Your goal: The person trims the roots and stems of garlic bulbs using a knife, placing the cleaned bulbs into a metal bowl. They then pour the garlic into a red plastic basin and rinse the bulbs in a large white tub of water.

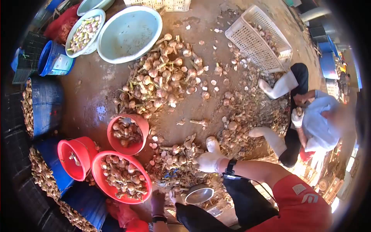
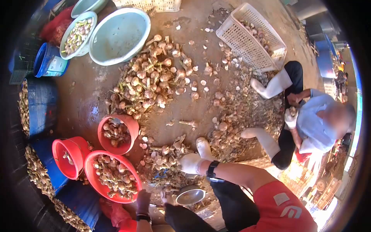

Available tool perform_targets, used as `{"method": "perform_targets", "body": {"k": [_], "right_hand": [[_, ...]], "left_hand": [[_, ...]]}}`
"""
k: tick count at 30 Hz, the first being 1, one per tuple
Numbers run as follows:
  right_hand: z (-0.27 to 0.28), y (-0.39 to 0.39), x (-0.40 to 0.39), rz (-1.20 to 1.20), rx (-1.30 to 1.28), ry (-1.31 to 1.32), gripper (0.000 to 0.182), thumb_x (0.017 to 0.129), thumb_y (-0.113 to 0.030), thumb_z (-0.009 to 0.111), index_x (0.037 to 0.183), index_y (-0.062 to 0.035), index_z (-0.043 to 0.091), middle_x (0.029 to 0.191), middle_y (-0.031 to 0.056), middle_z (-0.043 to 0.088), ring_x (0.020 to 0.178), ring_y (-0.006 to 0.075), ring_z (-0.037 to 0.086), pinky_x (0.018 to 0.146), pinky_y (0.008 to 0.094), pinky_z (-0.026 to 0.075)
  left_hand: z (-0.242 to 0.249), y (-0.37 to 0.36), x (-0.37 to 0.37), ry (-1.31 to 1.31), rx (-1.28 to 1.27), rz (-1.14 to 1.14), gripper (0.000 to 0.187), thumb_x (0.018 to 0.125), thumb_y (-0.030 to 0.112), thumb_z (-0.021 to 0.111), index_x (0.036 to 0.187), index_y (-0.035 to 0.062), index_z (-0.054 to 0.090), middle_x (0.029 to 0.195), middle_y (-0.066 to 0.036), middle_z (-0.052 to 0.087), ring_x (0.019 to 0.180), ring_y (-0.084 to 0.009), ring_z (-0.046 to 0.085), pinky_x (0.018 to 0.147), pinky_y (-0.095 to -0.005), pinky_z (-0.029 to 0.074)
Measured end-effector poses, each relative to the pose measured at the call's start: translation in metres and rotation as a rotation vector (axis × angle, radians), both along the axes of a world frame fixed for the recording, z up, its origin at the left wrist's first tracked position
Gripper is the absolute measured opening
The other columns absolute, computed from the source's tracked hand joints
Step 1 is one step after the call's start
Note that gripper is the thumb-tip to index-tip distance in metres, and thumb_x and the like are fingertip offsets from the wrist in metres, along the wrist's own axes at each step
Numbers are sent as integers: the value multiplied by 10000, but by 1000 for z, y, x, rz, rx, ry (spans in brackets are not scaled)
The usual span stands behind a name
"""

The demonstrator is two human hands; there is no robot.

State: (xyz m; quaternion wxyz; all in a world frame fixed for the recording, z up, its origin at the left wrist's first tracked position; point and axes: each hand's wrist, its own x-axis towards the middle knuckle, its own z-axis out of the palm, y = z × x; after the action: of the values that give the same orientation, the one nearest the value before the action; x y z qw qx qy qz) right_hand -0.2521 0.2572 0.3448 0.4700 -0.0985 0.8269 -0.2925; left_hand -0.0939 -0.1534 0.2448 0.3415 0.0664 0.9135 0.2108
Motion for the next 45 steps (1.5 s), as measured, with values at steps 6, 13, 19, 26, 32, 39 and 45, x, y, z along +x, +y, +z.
{"method": "perform_targets", "body": {"k": [6,13,19,26,32,39,45], "right_hand": [[11,29,-68,9,9,-71,311,858,-321,510,962,-51,626,843,177,660,801,359,638,724,465,495],[-42,35,-132,-14,46,-4,376,862,-387,517,994,-58,641,855,183,665,844,350,638,756,453,491],[-65,42,-249,-28,88,22,387,864,-382,507,1043,-60,627,915,192,658,837,352,638,753,447,500],[-122,82,-389,-22,323,-39,445,921,-290,507,1294,-50,481,967,166,633,749,237,642,755,357,542],[-229,79,-480,378,335,436,566,959,-369,440,1428,-87,296,1150,169,577,761,196,625,795,352,543],[-311,-6,-532,440,487,304,516,970,-495,331,1323,-155,491,1235,87,585,995,200,609,905,331,486],[-373,-3,-542,-105,162,367,529,929,-491,426,1348,-171,473,1351,86,504,1219,250,488,1022,338,356]], "left_hand": [[60,110,-159,-85,-3,415,352,790,228,638,1077,37,565,973,-184,640,893,-348,615,757,-399,492],[24,122,-313,43,118,353,364,774,200,678,1077,26,574,865,-146,662,773,-277,644,695,-372,514],[-70,122,-460,-66,9,261,444,776,278,632,1154,56,563,1030,-220,635,950,-388,608,834,-447,478],[-103,103,-594,-135,85,270,491,807,302,613,1216,39,540,1104,-216,626,1002,-350,615,888,-398,475],[-190,103,-665,-109,-19,218,569,825,392,630,1261,48,505,1153,-244,595,1119,-357,557,966,-405,420],[-310,144,-659,236,454,-108,591,874,286,637,1359,40,404,1270,-148,537,1181,-237,500,1012,-324,371],[-319,167,-659,-248,683,524,650,857,83,658,1393,3,300,1195,-124,554,997,-190,580,850,-277,497]]}}
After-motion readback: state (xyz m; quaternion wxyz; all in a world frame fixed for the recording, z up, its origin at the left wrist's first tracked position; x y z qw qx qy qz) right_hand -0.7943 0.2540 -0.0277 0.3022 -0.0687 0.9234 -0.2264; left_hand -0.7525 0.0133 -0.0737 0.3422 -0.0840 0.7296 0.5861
